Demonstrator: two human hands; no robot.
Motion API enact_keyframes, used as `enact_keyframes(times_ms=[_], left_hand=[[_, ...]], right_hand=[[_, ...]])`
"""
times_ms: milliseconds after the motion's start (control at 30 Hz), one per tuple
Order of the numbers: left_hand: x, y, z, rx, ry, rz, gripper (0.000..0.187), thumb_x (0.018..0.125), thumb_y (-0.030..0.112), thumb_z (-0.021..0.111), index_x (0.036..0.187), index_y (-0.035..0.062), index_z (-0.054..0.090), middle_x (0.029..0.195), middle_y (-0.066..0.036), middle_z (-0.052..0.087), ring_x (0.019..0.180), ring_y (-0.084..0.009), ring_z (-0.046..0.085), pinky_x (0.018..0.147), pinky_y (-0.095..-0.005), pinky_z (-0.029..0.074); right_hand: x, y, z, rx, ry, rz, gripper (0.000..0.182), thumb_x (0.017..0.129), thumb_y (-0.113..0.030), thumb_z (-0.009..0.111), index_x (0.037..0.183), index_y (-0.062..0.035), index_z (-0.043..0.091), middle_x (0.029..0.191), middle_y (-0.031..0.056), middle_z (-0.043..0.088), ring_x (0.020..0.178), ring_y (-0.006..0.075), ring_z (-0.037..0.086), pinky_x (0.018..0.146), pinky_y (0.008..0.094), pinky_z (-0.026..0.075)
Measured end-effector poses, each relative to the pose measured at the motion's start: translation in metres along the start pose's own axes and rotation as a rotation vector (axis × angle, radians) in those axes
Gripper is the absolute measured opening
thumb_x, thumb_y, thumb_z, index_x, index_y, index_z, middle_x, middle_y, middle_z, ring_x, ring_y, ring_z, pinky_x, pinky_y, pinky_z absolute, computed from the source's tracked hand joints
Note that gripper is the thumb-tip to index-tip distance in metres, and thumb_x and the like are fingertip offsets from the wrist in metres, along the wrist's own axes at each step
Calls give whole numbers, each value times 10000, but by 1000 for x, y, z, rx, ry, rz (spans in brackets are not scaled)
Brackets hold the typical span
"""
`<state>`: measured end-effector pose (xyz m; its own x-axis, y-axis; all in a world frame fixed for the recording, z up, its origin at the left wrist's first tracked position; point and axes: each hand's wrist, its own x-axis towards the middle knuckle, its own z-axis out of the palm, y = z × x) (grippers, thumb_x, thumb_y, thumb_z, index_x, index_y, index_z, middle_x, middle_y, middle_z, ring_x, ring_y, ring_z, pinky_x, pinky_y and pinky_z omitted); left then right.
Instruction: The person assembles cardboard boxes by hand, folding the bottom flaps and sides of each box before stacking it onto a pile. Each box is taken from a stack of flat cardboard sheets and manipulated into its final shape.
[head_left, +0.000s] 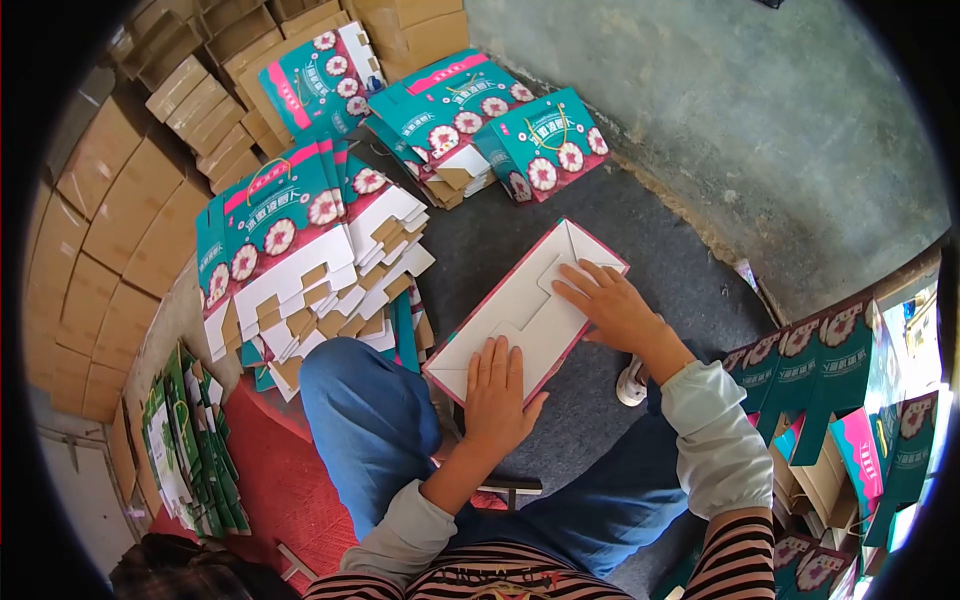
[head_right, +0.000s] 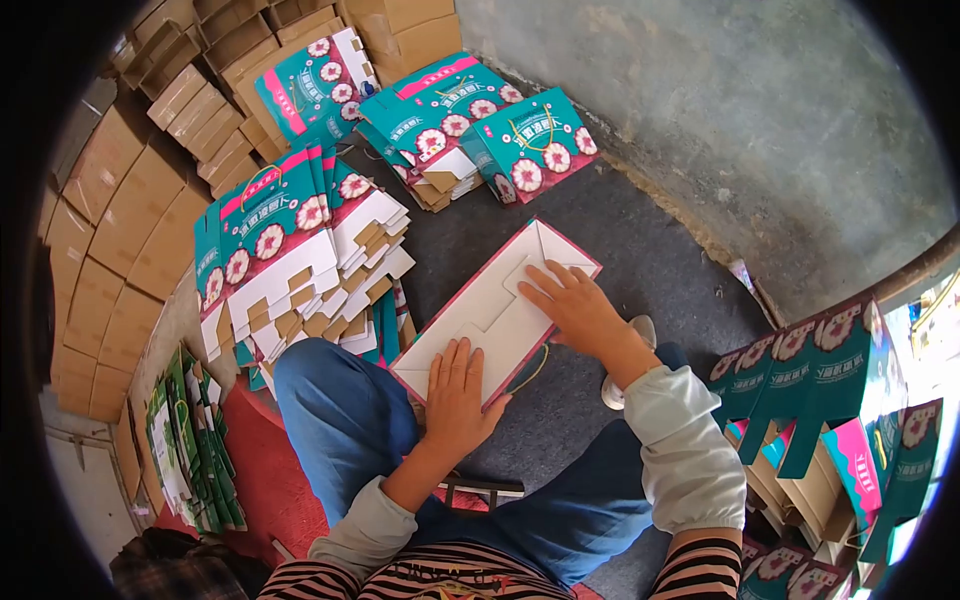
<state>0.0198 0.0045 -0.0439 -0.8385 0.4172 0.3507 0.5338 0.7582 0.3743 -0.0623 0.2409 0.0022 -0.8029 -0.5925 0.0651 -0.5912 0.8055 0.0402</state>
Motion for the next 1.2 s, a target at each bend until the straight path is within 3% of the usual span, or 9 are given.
enact_keyframes(times_ms=[333,600,700,800,900,967,1033,1133,1200], left_hand=[[-1,-8,9,-26,-86,19,611,809,338,633,1228,-76,469,1283,-299,458,1218,-430,430,1040,-499,316],[0,-2,5,-20,-137,-1,548,820,322,627,1194,-56,493,1238,-248,503,1173,-404,470,993,-455,369],[-9,1,-6,-161,77,103,531,805,296,646,1194,-35,502,1262,-233,481,1190,-387,458,996,-435,366],[-16,-11,-29,-64,290,-45,521,802,278,676,1190,-29,513,1243,-217,492,1112,-322,504,934,-419,398],[-29,-54,-2,-326,559,-614,572,844,407,643,1190,-31,518,1261,-200,486,1132,-287,496,924,-432,396],[-29,-75,-7,-982,424,-1180,709,826,555,595,1210,-34,504,1307,-199,449,1184,-285,460,956,-475,371],[-46,-121,9,-1461,53,-1582,987,738,807,464,1264,-29,465,1344,-193,419,1273,-308,381,1011,-571,295],[-35,-121,19,-1579,-198,-1842,890,740,748,486,1324,76,468,1367,-130,448,1269,-357,389,1007,-636,229],[-31,-110,14,-1616,-245,-1740,774,767,684,494,1298,122,505,1344,-111,480,1236,-347,429,992,-635,255]], right_hand=[[10,3,28,-8,-88,11,723,611,-214,827,1260,-160,512,1322,49,487,1169,268,502,877,407,469],[8,4,25,61,-162,9,680,637,-217,802,1252,-138,521,1315,79,499,1211,283,474,943,404,442],[-3,11,9,231,-146,21,662,690,-255,773,1276,-104,503,1342,121,477,1235,318,455,990,403,415],[-5,16,-23,470,-176,215,637,751,-350,727,1276,-68,504,1341,145,475,1222,336,461,998,404,406],[4,39,-3,374,92,435,588,823,-415,646,1262,-46,518,1333,169,481,1214,345,470,1007,403,397],[14,53,21,265,267,555,542,891,-429,559,1264,-38,525,1324,193,496,1223,361,469,1018,408,383],[25,78,54,414,298,613,563,915,-473,492,1263,-33,530,1295,212,520,1213,373,479,1016,411,377],[30,78,52,684,218,712,657,927,-572,368,1223,-20,568,1223,244,563,1197,381,495,1006,409,375],[31,80,46,763,123,807,742,916,-637,296,1167,-11,605,1164,264,589,1181,384,508,998,403,375]])
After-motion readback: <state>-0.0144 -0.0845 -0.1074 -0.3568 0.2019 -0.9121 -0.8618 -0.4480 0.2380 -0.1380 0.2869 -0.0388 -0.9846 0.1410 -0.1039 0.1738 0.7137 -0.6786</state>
